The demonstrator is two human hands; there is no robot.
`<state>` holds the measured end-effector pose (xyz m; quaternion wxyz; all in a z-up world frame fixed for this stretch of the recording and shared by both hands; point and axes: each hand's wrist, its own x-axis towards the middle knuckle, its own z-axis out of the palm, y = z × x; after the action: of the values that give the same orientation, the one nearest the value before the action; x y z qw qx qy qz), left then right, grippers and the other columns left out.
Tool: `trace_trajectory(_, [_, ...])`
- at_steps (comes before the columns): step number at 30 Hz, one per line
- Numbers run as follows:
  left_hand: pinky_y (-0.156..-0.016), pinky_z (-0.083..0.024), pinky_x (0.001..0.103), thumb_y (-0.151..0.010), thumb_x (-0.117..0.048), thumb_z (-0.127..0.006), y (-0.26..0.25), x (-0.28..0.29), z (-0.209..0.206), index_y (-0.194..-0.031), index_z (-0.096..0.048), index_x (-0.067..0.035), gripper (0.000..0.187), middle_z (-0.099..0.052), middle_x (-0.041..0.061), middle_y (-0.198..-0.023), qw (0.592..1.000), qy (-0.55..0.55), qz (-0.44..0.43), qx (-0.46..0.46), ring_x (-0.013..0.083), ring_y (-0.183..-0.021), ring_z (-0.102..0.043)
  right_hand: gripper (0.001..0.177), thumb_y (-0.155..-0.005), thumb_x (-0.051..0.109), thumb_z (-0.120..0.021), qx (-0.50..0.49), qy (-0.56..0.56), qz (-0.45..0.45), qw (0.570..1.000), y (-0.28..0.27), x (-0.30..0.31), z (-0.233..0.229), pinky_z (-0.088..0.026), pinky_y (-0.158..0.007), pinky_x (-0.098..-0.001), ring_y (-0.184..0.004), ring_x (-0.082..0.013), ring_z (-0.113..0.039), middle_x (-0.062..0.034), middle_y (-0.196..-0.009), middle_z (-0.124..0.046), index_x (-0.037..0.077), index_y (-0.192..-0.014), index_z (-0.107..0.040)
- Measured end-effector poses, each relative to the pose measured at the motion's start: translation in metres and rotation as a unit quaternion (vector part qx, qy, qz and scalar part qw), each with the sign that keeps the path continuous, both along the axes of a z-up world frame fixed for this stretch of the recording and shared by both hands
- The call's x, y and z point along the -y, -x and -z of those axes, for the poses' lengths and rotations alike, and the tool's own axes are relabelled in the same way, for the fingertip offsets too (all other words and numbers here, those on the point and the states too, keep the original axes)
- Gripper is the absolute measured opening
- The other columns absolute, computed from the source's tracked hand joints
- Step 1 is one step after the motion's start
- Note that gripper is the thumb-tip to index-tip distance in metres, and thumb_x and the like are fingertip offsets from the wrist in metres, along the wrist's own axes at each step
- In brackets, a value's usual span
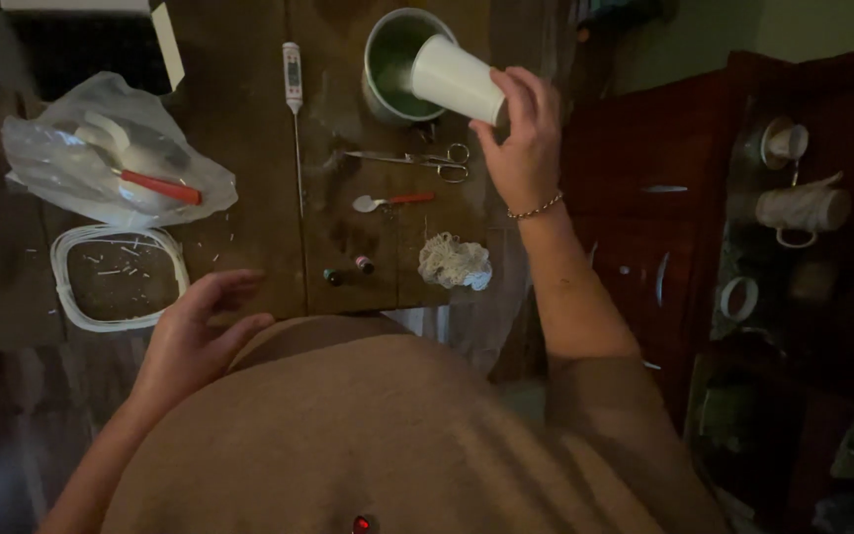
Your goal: Checking the temperature of melted wax, pouring it into molds, and weighing wax flakes for candle production.
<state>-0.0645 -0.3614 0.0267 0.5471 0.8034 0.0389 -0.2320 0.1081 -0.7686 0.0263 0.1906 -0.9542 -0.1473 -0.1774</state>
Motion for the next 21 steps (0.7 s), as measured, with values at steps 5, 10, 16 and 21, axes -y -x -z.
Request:
trace_trajectory(5, [-0.088,-0.06,0.035,-0.081,-0.014,-0.081,0.004,-0.003,0.004,-0.129,-0.063,-0.006,0.052,-0.071,0.011,-0.119,1.0,0.003,0.004,0.025,0.0207,-0.111,-0.071,0.072,-0.077,0.001,-0.094,0.008,0.052,-0.074,0.996,-0.019,-0.012,-0.022,-0.053,-0.106,-0.0438,-0.126,-0.0341,-0.055,-0.0116,-0.137,-0.056,0.009,-0.14,-0.061])
trace_trajectory(10, [-0.088,-0.06,0.035,-0.081,-0.013,-0.08,0.01,-0.005,0.012,-0.129,-0.063,-0.005,0.052,-0.07,0.011,-0.118,0.999,0.015,0.007,0.033,0.0209,-0.11,-0.07,0.075,-0.072,0.001,-0.095,0.006,0.087,-0.125,0.988,-0.046,-0.017,-0.029,-0.051,-0.104,-0.0438,-0.12,-0.0339,-0.056,-0.0107,-0.133,-0.057,0.009,-0.14,-0.065])
trace_trajectory(16, [-0.087,-0.06,0.035,-0.08,-0.013,-0.081,0.008,-0.006,0.0,-0.13,-0.064,-0.007,0.053,-0.07,0.012,-0.116,1.0,0.005,0.007,0.016,0.0213,-0.107,-0.071,0.067,-0.075,0.009,-0.094,-0.005,0.159,-0.165,0.973,-0.055,-0.028,-0.037,-0.05,-0.104,-0.0427,-0.118,-0.0285,-0.057,-0.0071,-0.127,-0.064,0.012,-0.136,-0.066])
trace_trajectory(21, [-0.087,-0.06,0.033,-0.082,-0.014,-0.081,0.01,-0.009,0.001,-0.129,-0.063,-0.006,0.051,-0.07,0.012,-0.115,0.999,0.012,0.005,0.039,0.0217,-0.106,-0.072,0.069,-0.076,0.023,-0.099,0.054,0.199,-0.174,0.963,-0.059,-0.025,-0.037,-0.044,-0.101,-0.0481,-0.12,-0.0298,-0.056,-0.0071,-0.124,-0.065,0.013,-0.137,-0.069])
